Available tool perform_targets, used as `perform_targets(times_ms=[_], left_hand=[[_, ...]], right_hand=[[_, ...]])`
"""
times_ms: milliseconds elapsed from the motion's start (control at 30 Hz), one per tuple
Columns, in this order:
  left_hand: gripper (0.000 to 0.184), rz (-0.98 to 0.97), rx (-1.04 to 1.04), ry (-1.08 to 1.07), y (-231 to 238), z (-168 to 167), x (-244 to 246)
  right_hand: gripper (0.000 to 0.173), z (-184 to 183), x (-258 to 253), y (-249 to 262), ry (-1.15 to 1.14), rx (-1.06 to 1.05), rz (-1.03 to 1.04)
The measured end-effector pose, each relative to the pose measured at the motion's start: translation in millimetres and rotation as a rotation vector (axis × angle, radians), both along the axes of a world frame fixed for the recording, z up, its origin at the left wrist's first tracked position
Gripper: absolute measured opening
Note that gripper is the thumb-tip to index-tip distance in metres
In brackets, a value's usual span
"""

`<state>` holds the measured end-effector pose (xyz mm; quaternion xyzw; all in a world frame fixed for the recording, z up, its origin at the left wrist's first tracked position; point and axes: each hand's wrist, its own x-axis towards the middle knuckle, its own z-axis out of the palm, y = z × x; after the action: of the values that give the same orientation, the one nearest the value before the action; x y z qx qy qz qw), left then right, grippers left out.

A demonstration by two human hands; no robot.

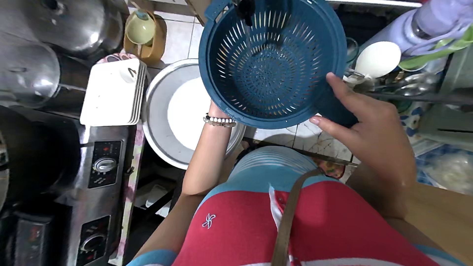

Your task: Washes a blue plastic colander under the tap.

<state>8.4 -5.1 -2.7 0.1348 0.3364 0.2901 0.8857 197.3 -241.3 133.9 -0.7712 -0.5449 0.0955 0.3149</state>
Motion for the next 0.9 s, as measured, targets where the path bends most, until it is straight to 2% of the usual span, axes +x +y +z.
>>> perform_targets(times_ms=[233,467,600,667,767,900], left_hand=[[0.060,0.007,0.095,-0.085,-2,-1,3],[0.062,0.019,0.039,0.012,0,1,3],[0.068,0.020,0.033,-0.266,-4,-3,11],[0.068,0.057,0.000,-0.231,-6,-3,16],[0.071,0.047,-0.054,-0.231,-7,-4,18],[0.073,-0.014,-0.044,-0.244,-6,-5,23]], right_hand=[[0.064,1,2,-1,0.007,0.019,0.007],[0.063,-1,1,5,0.009,0.070,-0.003],[0.064,-4,-3,11,0.044,0.078,-0.033],[0.064,-6,-2,14,0.031,0.077,-0.026],[0.066,-1,0,15,0.012,0.017,-0.014],[0.079,25,12,17,-0.090,-0.161,0.022]])
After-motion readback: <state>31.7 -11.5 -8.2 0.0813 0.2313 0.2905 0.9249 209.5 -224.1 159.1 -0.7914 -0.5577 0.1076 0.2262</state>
